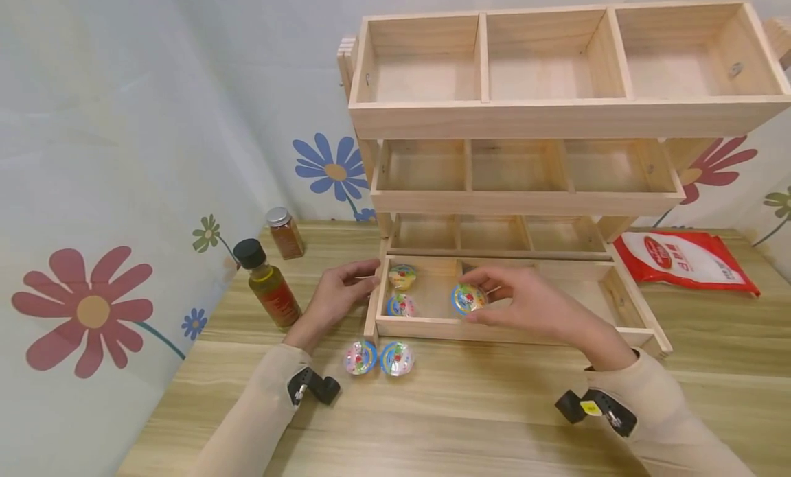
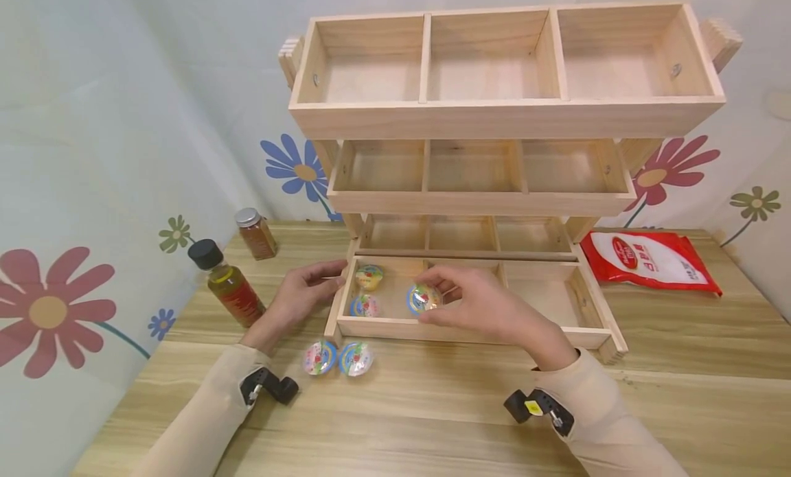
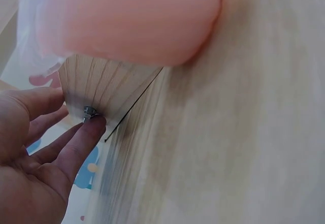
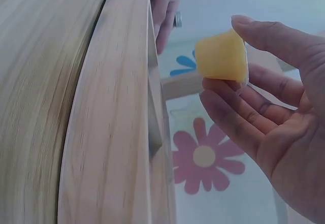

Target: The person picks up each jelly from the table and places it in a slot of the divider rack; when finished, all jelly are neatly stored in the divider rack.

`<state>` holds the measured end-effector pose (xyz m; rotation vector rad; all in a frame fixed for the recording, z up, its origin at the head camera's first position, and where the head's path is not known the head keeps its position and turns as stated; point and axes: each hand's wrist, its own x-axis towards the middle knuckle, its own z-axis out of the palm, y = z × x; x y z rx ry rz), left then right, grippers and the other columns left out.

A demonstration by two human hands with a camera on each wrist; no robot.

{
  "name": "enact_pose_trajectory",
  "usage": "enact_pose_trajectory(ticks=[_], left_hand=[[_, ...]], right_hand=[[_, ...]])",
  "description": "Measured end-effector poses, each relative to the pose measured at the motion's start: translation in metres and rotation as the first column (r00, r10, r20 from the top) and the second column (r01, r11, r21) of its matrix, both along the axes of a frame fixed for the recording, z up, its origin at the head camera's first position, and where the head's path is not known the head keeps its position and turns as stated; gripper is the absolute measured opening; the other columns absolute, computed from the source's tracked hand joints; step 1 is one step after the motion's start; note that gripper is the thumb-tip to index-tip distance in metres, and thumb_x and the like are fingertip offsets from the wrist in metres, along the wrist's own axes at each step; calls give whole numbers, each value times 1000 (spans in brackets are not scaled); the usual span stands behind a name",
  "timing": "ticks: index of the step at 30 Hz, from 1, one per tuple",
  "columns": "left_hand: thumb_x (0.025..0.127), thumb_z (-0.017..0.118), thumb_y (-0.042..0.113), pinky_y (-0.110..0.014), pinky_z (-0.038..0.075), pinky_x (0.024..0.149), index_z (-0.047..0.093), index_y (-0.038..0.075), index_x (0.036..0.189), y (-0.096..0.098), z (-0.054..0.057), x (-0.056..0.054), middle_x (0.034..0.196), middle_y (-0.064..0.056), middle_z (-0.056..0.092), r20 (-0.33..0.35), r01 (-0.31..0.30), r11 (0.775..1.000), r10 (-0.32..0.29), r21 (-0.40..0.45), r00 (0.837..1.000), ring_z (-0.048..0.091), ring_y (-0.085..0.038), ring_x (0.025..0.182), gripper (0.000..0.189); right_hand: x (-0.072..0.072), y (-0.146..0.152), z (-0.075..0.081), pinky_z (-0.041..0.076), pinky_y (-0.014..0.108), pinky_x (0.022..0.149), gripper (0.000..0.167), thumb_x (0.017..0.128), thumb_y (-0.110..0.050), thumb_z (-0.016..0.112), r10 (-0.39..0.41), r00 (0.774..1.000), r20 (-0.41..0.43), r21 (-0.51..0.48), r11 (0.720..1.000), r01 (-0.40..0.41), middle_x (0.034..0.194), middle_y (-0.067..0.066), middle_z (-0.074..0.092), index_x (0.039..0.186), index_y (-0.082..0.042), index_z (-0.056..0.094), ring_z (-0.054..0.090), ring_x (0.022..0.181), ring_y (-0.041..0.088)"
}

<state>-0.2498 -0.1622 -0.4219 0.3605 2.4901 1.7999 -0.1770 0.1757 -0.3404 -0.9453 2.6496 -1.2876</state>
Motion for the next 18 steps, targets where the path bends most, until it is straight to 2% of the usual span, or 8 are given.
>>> enact_pose_trajectory(ticks=[8, 12, 18], left_hand=[[104, 70, 11, -34, 59, 96, 65, -5, 141, 0, -1, 0, 137, -23, 68, -9, 2, 1000, -2, 1, 1000, 68, -35, 121, 41], [103, 71, 11, -34, 60, 95, 66, -4, 140, -1, -2, -1, 136, -22, 68, -11, 2, 1000, -2, -6, 1000, 68, -34, 121, 40], [103, 71, 10, -33, 60, 95, 66, -4, 140, -1, -3, -1, 136, -22, 68, -4, 1, 1000, -1, 2, 1000, 68, -35, 121, 40]], right_hand=[[-10, 9, -6, 58, 49, 99, 48, 88, -21, 90, -89, 994, 59, 22, 996, 87, 112, 1, 72, 129, -5, 71, 67, 106, 23], [-14, 12, -10, 57, 52, 100, 49, 89, -20, 89, -118, 989, 88, 39, 993, 115, 117, 4, 72, 132, -5, 70, 67, 109, 26], [-19, 18, -15, 58, 53, 97, 51, 91, -24, 88, -156, 985, 80, 85, 985, 149, 123, 8, 72, 135, -6, 69, 68, 112, 29]])
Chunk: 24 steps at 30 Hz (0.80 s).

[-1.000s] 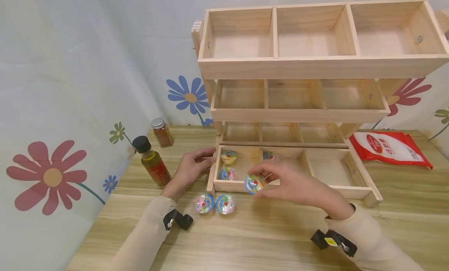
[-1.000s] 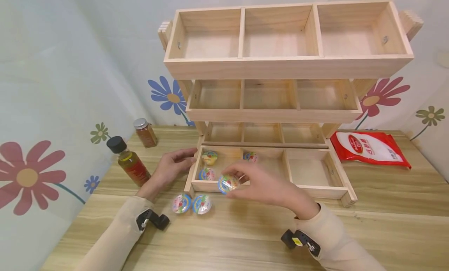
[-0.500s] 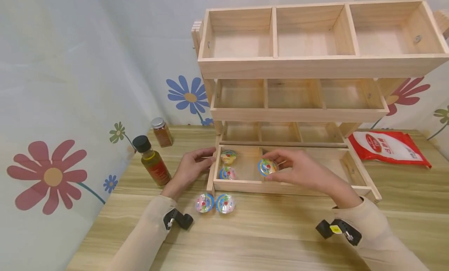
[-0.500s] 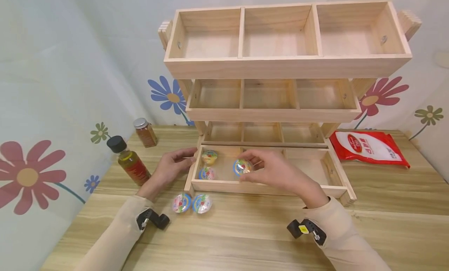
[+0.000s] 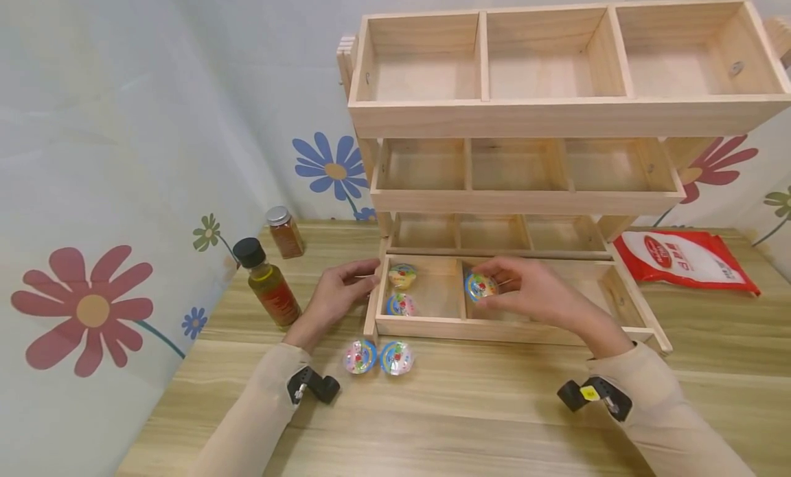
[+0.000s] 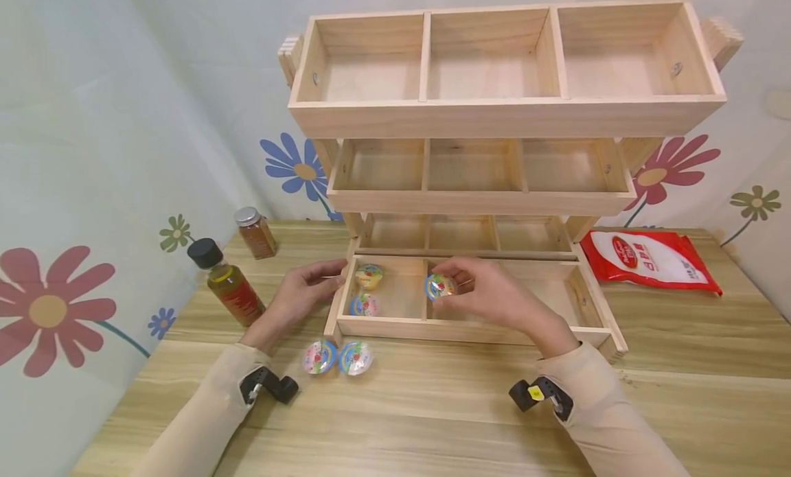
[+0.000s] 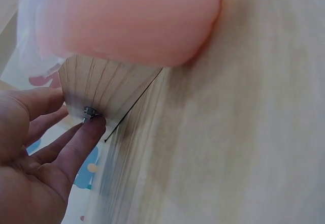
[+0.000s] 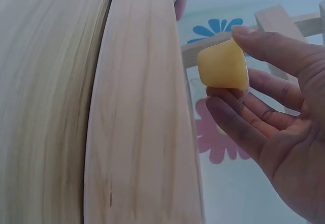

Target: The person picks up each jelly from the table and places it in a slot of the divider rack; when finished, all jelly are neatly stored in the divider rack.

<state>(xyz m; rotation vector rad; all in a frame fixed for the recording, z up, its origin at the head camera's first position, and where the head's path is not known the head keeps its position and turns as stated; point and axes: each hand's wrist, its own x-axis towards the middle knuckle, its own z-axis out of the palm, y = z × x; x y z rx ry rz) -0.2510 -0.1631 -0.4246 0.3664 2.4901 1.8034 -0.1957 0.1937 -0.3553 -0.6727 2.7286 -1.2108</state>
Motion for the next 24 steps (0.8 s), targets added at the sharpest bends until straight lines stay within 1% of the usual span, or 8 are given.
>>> enact_pose_trajectory(ticks=[4, 9, 12, 16, 19, 24], left_hand=[[103, 71, 11, -34, 59, 96, 66, -3, 141, -1, 0, 0, 137, -22, 68, 5, 1, 1000, -1, -7, 1000, 68, -35, 121, 40], [104, 70, 12, -36, 59, 97, 65, -3, 142, -1, 1, 0, 137, -22, 67, 5, 5, 1000, -5, -9, 1000, 68, -35, 122, 41], [104, 70, 12, -36, 60, 96, 65, -2, 142, -1, 2, 1, 138, -22, 67, 6, 6, 1000, -6, -6, 1000, 67, -35, 122, 41], [104, 70, 12, -34, 60, 95, 66, -2, 141, -1, 1, 1, 137, -22, 67, 3, 7, 1000, -6, -8, 1000, 68, -35, 122, 40], [104, 71, 11, -32, 60, 95, 66, -2, 141, -1, 0, 0, 137, -21, 68, 4, 4, 1000, -4, -7, 1000, 68, -34, 122, 40], [103, 71, 11, -34, 60, 96, 66, -2, 141, -1, 1, 0, 137, -22, 68, 5, 3, 1000, -3, -3, 1000, 68, -34, 122, 40]], right_hand=[[-3, 3, -4, 58, 50, 94, 52, 91, -25, 88, -7, 1000, -1, 13, 1000, 7, 122, 9, 72, 134, -4, 69, 69, 111, 29], [-7, 4, -12, 58, 47, 91, 50, 91, -24, 88, 8, 1000, -4, 9, 1000, -8, 119, 9, 73, 132, -2, 70, 69, 106, 27], [-9, 3, -17, 57, 45, 90, 50, 90, -27, 88, 9, 1000, -15, 37, 999, -8, 117, 7, 74, 131, -4, 71, 68, 104, 23], [-11, 4, -22, 57, 46, 90, 49, 91, -28, 88, 11, 999, -30, 66, 998, -9, 114, 4, 74, 131, -5, 72, 68, 102, 22], [-12, 5, -26, 58, 45, 89, 48, 91, -27, 88, 18, 999, -28, 65, 998, -16, 112, 4, 74, 130, -4, 72, 68, 101, 22], [-16, 5, -31, 58, 40, 84, 48, 90, -24, 89, 41, 999, -26, 49, 998, -40, 105, 2, 74, 128, -1, 72, 67, 95, 19]])
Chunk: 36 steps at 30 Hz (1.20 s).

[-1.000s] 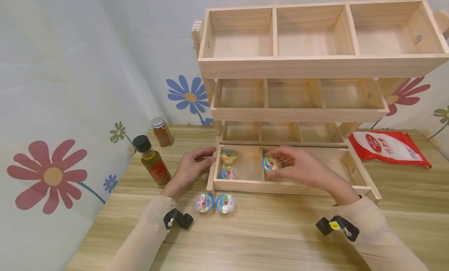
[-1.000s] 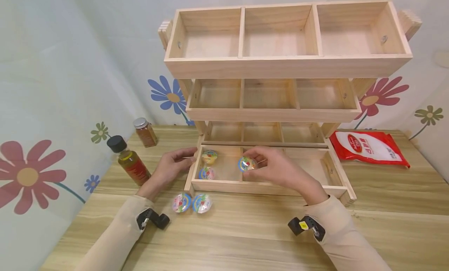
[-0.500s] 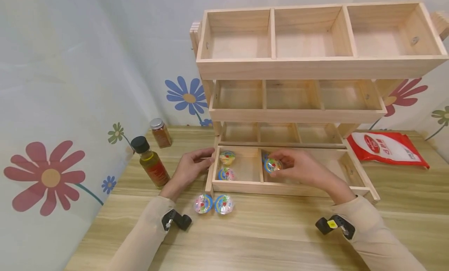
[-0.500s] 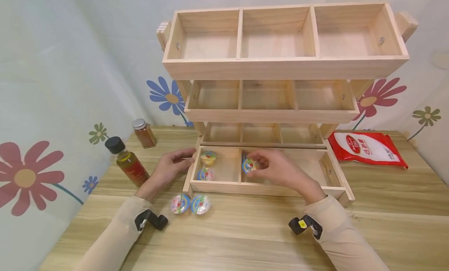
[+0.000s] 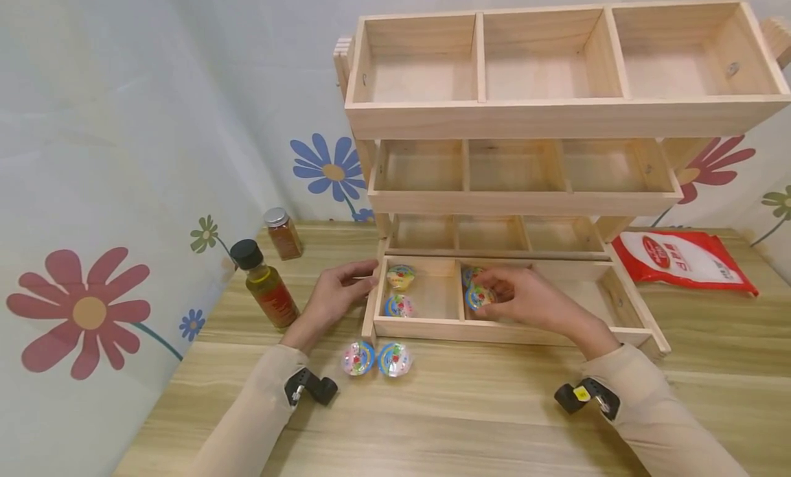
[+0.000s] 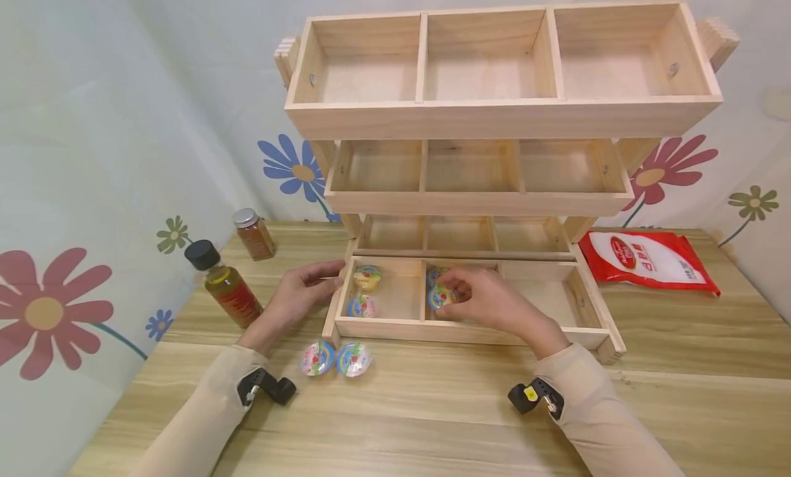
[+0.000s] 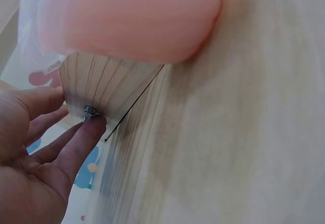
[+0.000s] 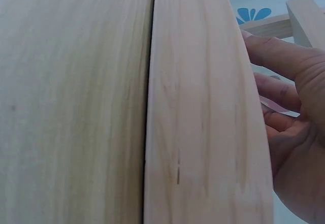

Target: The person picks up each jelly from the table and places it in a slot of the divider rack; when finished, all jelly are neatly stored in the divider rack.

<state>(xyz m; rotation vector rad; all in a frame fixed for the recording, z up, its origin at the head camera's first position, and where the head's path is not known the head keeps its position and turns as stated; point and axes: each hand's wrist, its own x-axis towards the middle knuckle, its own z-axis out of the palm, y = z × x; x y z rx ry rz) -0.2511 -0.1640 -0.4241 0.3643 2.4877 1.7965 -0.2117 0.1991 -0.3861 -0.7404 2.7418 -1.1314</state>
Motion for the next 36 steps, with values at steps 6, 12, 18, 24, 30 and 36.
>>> enact_pose_trajectory(ticks=[6, 12, 18, 24, 30, 36], left_hand=[[104, 71, 12, -35, 60, 95, 66, -2, 141, 0, 0, -1, 137, -21, 68, 3, 0, 1000, 0, -6, 1000, 68, -34, 122, 41], [103, 71, 12, -34, 60, 94, 66, -2, 141, 0, 0, -1, 137, -21, 68, 4, 3, 1000, -3, 0, 1000, 68, -34, 121, 41], [103, 71, 10, -36, 61, 94, 66, -3, 141, 1, 0, -2, 137, -22, 68, 9, 7, 1000, -8, 11, 1000, 68, -35, 121, 40], [103, 70, 10, -35, 60, 95, 66, -3, 141, 0, 0, -1, 137, -22, 67, 12, 9, 1000, -9, 14, 1000, 68, -34, 121, 40], [103, 70, 10, -36, 61, 94, 65, -3, 142, 0, 0, -2, 137, -23, 67, 18, 14, 1000, -14, 17, 1000, 68, -34, 121, 41], [103, 70, 9, -36, 61, 93, 65, -2, 142, 0, -1, -1, 136, -22, 68, 26, 11, 1000, -11, 17, 1000, 68, -34, 120, 40]], right_hand=[[-2, 0, -4, 60, 37, 84, 46, 89, -21, 89, 16, 1000, 12, -30, 999, -16, 104, 3, 75, 126, 1, 73, 70, 94, 18], [-4, 0, -10, 60, 35, 84, 42, 89, -15, 89, 44, 999, 28, -66, 997, -42, 107, 7, 75, 123, 3, 72, 71, 95, 20], [-5, 1, -12, 60, 33, 84, 38, 90, -8, 86, 58, 997, 44, -85, 995, -55, 109, 9, 74, 122, 5, 72, 71, 96, 22], [-6, 0, -14, 61, 35, 85, 37, 90, -7, 85, 55, 998, 44, -73, 996, -52, 109, 10, 75, 122, 6, 72, 71, 97, 24], [-5, 0, -13, 60, 36, 85, 38, 90, -10, 86, 40, 998, 50, -51, 998, -37, 106, 8, 76, 123, 4, 73, 72, 97, 23], [-5, 0, -13, 60, 34, 85, 39, 91, -13, 86, 41, 997, 70, -67, 997, -37, 105, 6, 75, 124, 3, 72, 72, 97, 21]])
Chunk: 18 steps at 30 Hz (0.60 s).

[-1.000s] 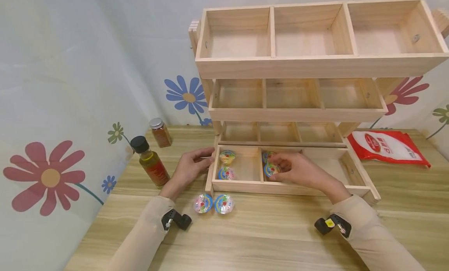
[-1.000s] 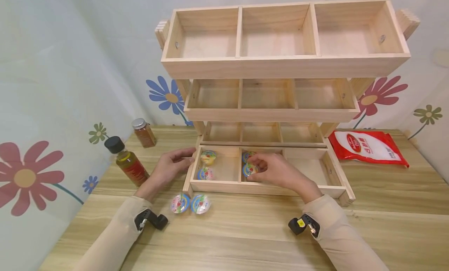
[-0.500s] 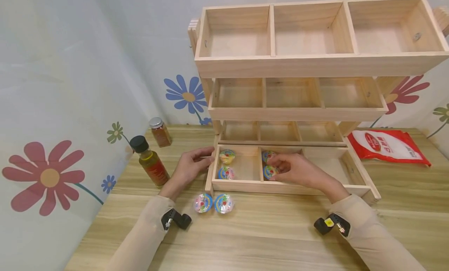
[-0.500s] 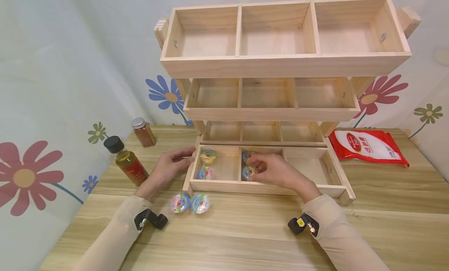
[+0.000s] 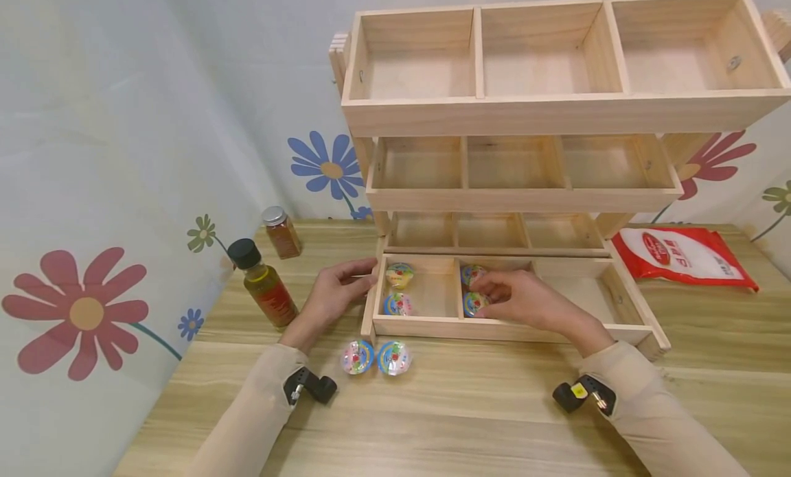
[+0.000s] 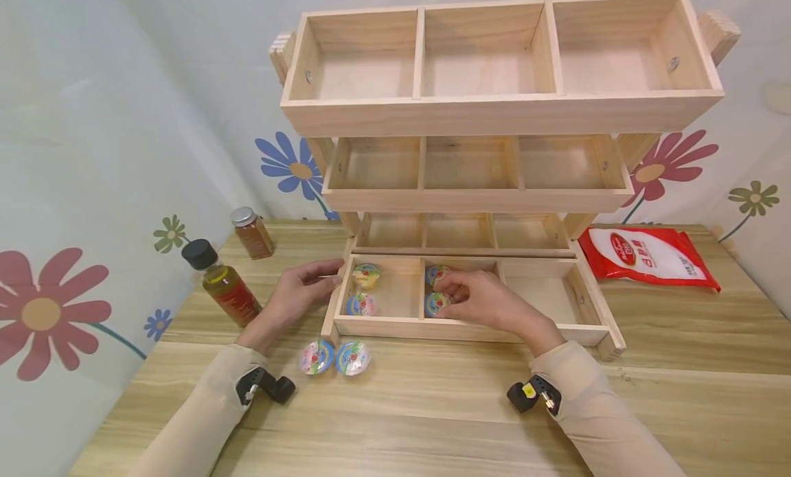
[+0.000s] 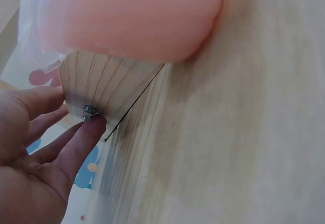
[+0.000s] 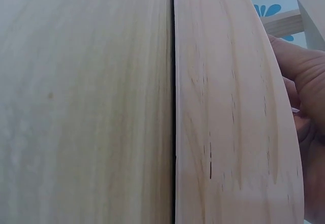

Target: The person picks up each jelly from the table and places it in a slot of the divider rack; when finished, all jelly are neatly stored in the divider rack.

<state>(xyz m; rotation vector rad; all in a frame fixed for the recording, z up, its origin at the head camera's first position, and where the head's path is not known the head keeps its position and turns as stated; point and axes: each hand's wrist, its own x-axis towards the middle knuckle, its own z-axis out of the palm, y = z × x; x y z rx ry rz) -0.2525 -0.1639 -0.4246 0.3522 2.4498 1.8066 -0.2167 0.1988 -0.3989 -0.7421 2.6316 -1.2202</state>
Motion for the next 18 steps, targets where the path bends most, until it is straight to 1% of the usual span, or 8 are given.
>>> enact_pose_trajectory(ticks=[5, 9, 13, 18], left_hand=[[103, 70, 9, -37, 61, 93, 66, -3, 141, 0, 0, 0, 136, -22, 68, -3, 1, 1000, -1, 2, 1000, 69, -34, 120, 40], [104, 70, 9, -37, 61, 93, 66, -3, 141, 0, 0, 0, 136, -23, 68, -4, 3, 1000, -3, 5, 1000, 69, -34, 120, 40], [103, 70, 8, -36, 61, 93, 66, -3, 141, 0, 0, 1, 136, -22, 68, -11, 5, 1000, -5, 1, 1000, 69, -34, 120, 39], [103, 70, 8, -35, 61, 93, 66, -2, 141, 0, 0, 1, 136, -22, 68, -11, 3, 1000, -3, 0, 1000, 69, -34, 120, 40]], right_hand=[[0, 0, 0, 60, 34, 85, 40, 91, -14, 87, 6, 1000, 11, -12, 1000, -6, 103, 6, 75, 124, 3, 72, 72, 97, 20], [0, 2, 2, 60, 35, 87, 40, 92, -16, 86, 11, 1000, 11, -8, 1000, -11, 106, 6, 75, 124, 2, 72, 73, 99, 22], [1, 5, 6, 60, 37, 89, 41, 92, -20, 86, 4, 1000, 13, 7, 1000, -4, 108, 7, 76, 125, 0, 72, 74, 102, 24], [3, 7, 15, 60, 43, 91, 42, 92, -23, 86, -13, 1000, -10, 44, 999, 13, 110, 7, 76, 125, -1, 73, 74, 102, 25]])
